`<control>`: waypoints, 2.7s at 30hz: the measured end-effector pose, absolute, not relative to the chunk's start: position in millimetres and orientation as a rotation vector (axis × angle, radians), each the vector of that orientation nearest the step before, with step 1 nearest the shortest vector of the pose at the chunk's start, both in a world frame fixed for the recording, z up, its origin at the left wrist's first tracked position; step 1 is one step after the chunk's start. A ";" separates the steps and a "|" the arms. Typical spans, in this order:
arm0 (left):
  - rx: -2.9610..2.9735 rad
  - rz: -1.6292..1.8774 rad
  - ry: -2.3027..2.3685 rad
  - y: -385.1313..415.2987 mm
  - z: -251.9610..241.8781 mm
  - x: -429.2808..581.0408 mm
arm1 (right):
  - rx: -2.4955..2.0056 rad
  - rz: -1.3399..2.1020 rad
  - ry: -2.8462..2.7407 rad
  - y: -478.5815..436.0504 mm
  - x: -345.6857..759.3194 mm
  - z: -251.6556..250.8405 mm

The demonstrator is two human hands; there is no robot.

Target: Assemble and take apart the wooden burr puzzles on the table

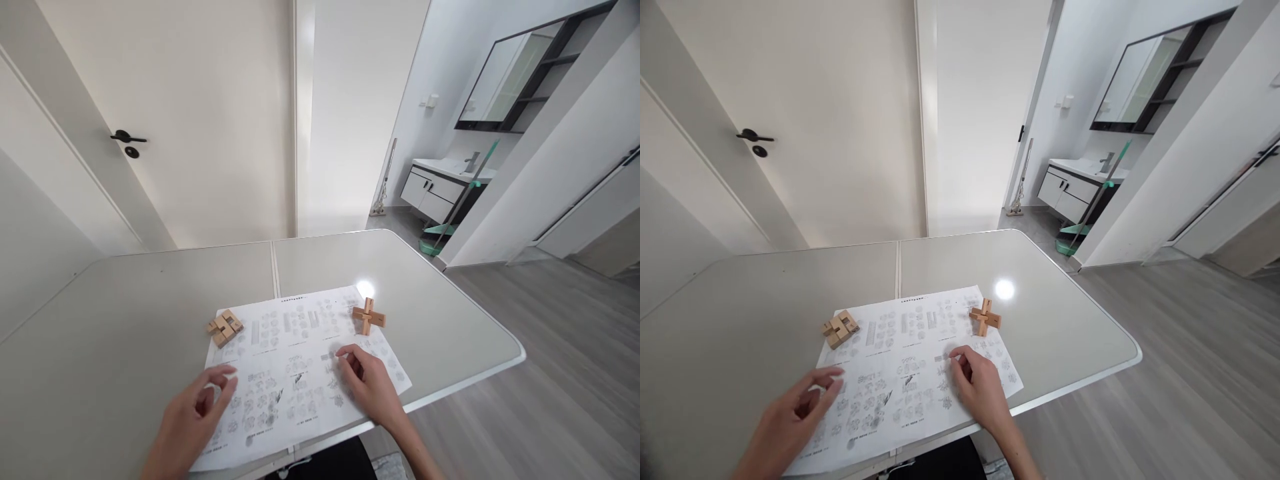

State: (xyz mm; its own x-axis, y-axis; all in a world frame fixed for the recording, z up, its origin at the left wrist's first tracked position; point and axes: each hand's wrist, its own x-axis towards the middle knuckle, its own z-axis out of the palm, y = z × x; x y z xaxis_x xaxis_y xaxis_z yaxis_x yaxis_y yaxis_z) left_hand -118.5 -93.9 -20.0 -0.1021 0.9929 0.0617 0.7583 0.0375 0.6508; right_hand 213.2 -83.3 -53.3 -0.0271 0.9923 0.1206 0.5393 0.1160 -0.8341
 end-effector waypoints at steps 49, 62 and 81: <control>1.983 0.660 1.339 -69.5 37.8 -8.8 | -1.212 0.814 -1.551 -97.1 233.5 6.4; 2.041 0.609 1.124 -77.2 50.4 -4.3 | -1.159 0.851 -1.655 -120.5 229.8 8.8; 1.946 0.779 0.790 -74.9 47.3 17.2 | -0.987 1.144 -1.434 -121.1 224.0 -4.1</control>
State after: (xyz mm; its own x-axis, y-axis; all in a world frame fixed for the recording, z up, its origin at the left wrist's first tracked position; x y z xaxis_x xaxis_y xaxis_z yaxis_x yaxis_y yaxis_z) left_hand 17.2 -74.9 47.3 0.6025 0.7692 0.2128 0.2237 -0.4187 0.8801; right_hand 224.0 -121.1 -4.1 -0.1558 0.9647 0.2122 0.0077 0.2160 -0.9764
